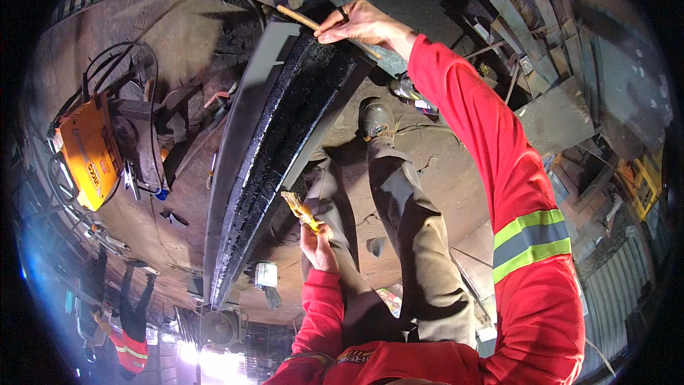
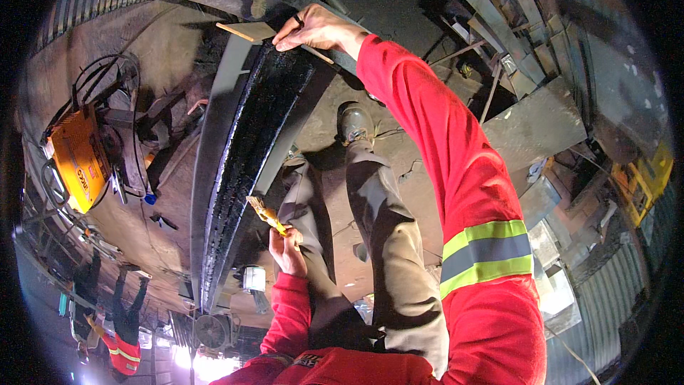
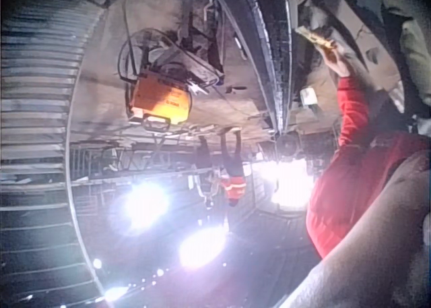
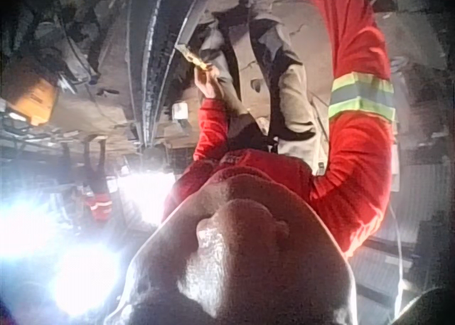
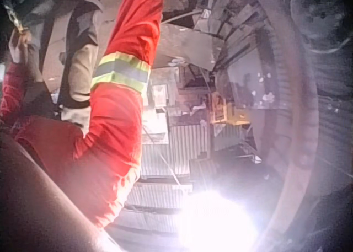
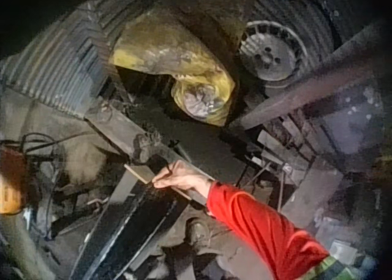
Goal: The person applies a yellow substance from a small container onto a long metal beam using a brush. They repeatedly dip the brush into the container and spread the substance along the beam's surface. Later, they pour a yellow liquid from a bottle into the container and continue applying it.
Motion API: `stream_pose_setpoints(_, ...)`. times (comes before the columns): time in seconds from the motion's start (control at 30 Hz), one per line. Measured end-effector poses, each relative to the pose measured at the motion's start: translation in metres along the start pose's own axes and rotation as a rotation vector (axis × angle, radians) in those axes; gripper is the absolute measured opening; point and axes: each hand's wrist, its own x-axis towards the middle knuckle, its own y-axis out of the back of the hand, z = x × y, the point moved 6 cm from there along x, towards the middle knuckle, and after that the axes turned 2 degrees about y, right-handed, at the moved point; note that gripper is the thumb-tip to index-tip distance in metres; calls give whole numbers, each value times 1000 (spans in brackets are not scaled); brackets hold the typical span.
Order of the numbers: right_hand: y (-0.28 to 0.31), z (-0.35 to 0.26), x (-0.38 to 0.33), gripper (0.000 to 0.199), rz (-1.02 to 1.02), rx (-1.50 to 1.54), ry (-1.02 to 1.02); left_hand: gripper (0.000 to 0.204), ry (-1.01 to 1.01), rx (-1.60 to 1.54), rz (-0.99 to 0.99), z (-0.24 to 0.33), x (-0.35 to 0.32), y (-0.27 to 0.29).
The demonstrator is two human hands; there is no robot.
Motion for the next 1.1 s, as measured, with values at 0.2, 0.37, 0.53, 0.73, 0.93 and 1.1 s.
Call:
stream_pose_setpoints(0.2, 2, 7, 2, 28, -16, 73, 48, 6, 12, -27, 10, 1, 2, -2)
stream_pose_setpoints(0.37, -1, 5, 4, 29, -2, -51, 56, 6, 33, -70, -1, 8, 1, -6)
stream_pose_setpoints(0.53, -1, 10, 7, 27, -25, -45, 70, 5, 38, -62, 13, 9, 3, -8)
stream_pose_setpoints(0.73, 6, 32, 7, 29, 47, -110, 38, 5, 47, -111, -6, 7, 6, -7)
stream_pose_setpoints(0.93, 6, 31, 2, 25, 137, -99, 21, 5, 46, -150, -2, 6, 7, -7)
stream_pose_setpoints(1.1, 12, 31, -3, 24, 216, -137, -3, 7, 53, -167, -9, 6, 8, -8)
